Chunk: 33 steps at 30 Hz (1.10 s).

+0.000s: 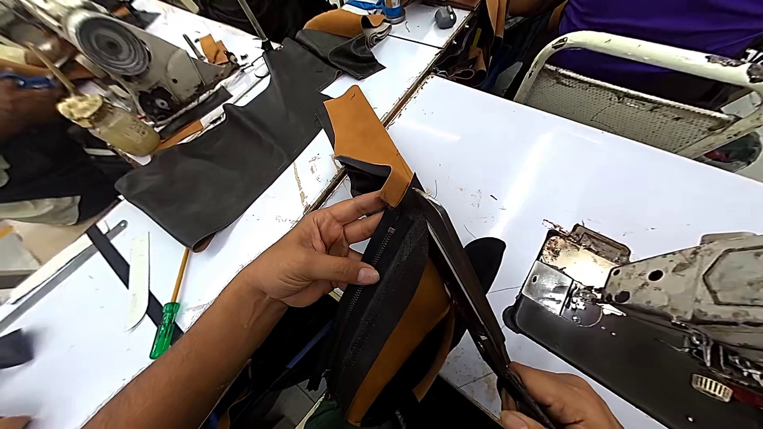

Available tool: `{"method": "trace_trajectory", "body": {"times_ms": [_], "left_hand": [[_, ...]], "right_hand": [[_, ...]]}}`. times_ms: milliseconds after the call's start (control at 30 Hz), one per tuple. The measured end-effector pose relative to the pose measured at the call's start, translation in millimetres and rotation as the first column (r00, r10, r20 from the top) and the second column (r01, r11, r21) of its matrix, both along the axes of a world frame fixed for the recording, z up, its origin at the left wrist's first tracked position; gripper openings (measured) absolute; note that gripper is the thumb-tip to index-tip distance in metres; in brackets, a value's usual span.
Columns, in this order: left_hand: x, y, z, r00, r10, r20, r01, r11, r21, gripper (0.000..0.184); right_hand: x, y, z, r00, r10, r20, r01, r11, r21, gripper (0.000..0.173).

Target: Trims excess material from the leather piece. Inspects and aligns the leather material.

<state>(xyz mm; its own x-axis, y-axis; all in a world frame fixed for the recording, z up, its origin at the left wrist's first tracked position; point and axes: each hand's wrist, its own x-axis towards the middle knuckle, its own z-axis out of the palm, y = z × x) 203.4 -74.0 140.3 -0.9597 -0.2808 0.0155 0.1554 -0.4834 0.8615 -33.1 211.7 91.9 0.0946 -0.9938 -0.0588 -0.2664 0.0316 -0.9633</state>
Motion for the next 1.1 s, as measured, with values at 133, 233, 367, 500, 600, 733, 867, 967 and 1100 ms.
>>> {"method": "trace_trajectory", "body": {"times_ms": [133,233,367,500,600,733,867,967,1100], "left_hand": [[1,2,4,0.999,0.027,0.024,-0.028,0.999,0.017,0.081],[2,7,13,0.994,0.070,0.086,-0.072,0.997,0.024,0.063],[-3,16,23,0.932,0.290,0.217,-0.276,0.956,-0.095,0.038],[-7,17,24,0.900,0.358,0.247,-0.332,0.933,-0.142,0.031],[-9,17,23,0.912,0.333,0.238,-0.313,0.942,-0.117,0.031],[-14,14,21,0.917,0.318,0.240,-0.294,0.947,-0.133,0.029],[-18,8,11,0.930,0.282,0.237,-0.257,0.957,-0.131,0.029],[-22,4,3,0.936,0.261,0.235,-0.240,0.964,-0.116,0.029],[-24,3,-1,0.941,0.241,0.239,-0.226,0.970,-0.089,0.029]], "right_hand": [[0,-6,-3,0.999,0.015,-0.040,-0.015,1.000,-0.004,0.046],[3,-13,-5,0.997,-0.008,-0.080,0.006,0.999,-0.033,0.045],[7,-19,-9,0.998,-0.010,-0.064,0.008,0.999,-0.035,0.044],[12,-19,-14,0.999,-0.015,-0.043,0.014,1.000,-0.015,0.045],[15,-18,-18,0.999,-0.024,-0.038,0.024,1.000,-0.013,0.047],[15,-16,-20,0.997,-0.057,-0.051,0.056,0.998,-0.013,0.045],[13,-13,-24,0.996,-0.080,-0.042,0.080,0.997,-0.005,0.043],[12,-11,-29,0.995,-0.094,-0.029,0.095,0.995,0.011,0.042],[10,-8,-33,0.994,-0.105,-0.021,0.105,0.994,0.010,0.040]]}}
